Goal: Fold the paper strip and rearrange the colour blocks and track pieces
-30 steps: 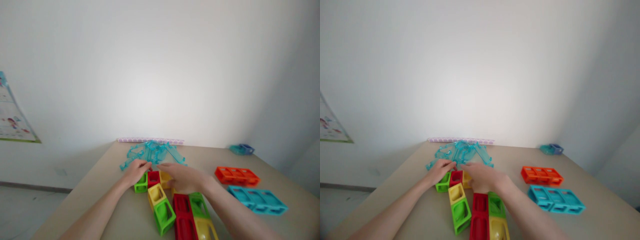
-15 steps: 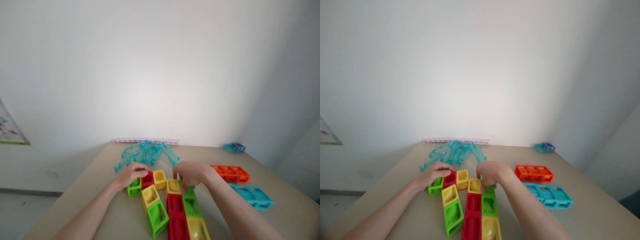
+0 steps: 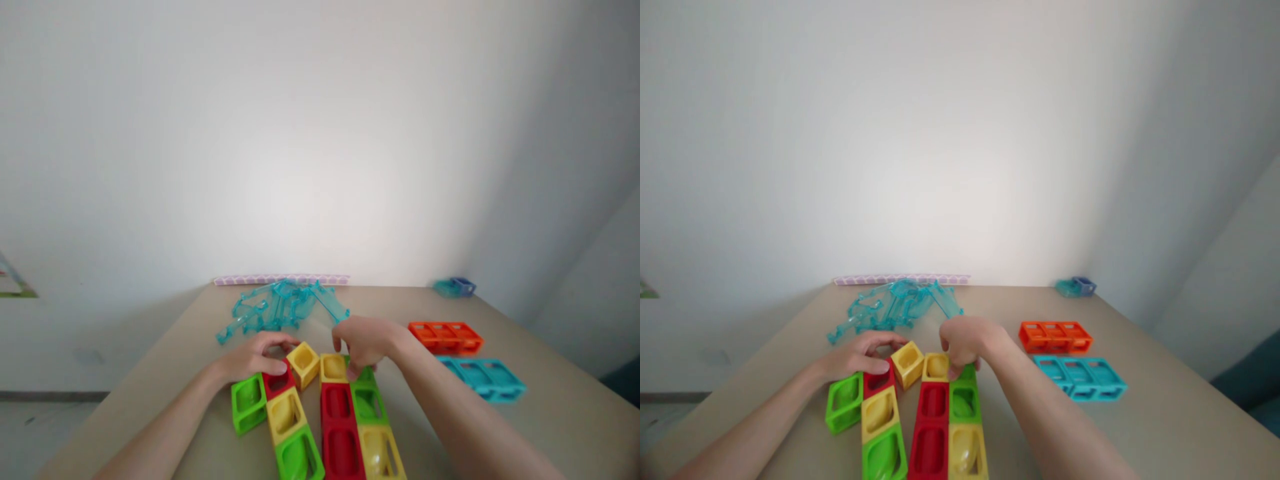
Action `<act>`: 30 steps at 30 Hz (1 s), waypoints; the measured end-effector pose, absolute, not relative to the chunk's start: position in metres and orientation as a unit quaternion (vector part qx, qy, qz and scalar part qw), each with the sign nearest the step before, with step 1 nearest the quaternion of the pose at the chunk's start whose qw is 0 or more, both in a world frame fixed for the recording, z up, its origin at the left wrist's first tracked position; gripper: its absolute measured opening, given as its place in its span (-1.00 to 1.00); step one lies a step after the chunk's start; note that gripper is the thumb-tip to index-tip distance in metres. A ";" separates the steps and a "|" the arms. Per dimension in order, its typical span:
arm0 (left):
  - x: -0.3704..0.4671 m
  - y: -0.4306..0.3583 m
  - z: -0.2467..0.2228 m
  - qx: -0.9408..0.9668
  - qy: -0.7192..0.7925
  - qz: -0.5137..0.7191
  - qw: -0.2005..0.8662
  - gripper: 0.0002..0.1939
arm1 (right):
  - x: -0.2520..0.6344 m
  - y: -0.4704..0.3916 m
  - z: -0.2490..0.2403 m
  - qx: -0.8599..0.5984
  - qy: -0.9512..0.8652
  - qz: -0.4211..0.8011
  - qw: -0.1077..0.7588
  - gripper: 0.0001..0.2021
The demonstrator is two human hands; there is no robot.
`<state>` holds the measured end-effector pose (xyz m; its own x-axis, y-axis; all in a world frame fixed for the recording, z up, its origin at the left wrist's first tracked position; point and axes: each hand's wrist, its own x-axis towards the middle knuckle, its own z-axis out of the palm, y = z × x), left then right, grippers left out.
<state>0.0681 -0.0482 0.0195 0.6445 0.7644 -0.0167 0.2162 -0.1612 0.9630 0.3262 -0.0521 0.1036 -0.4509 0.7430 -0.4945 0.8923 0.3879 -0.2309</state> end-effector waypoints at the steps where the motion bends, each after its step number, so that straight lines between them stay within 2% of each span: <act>1: 0.067 -0.048 0.019 0.715 0.339 0.247 0.560 -0.46 | 0.325 -0.053 0.104 0.499 0.821 -0.231 0.152 -0.37; 5: 0.065 -0.047 0.016 0.691 0.315 0.223 0.611 -0.33 | 0.333 -0.056 0.096 0.484 0.846 -0.202 0.095 -0.41; 8: 0.066 -0.046 0.015 0.688 0.283 0.250 0.620 -0.36 | 0.352 -0.062 0.074 0.462 0.850 -0.254 -0.017 -0.50; 12: 0.068 -0.046 0.017 0.729 0.343 0.235 0.543 -0.45 | 0.373 -0.077 0.037 0.478 0.805 -0.287 -0.205 -0.69; 14: 0.070 -0.046 0.017 0.749 0.376 0.231 0.495 -0.52 | 0.373 -0.083 0.026 0.493 0.791 -0.264 -0.248 -0.69; 20: 0.075 -0.044 0.014 0.753 0.427 0.252 0.432 -0.61 | 0.355 -0.085 0.025 0.516 0.785 -0.236 -0.249 -0.74; 25: 0.078 -0.042 0.016 0.733 0.491 0.302 0.363 -0.65 | 0.360 -0.082 0.021 0.537 0.783 -0.190 -0.250 -0.70; 30: 0.079 -0.044 0.020 0.744 0.505 0.296 0.321 -0.71 | 0.366 -0.080 0.017 0.545 0.782 -0.166 -0.254 -0.67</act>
<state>0.0794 -0.0443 0.0198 0.3134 0.9425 0.1163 0.5613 -0.2826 0.7779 0.3663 -0.0802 0.0166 -0.2779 0.9361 0.2154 0.7673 0.3513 -0.5366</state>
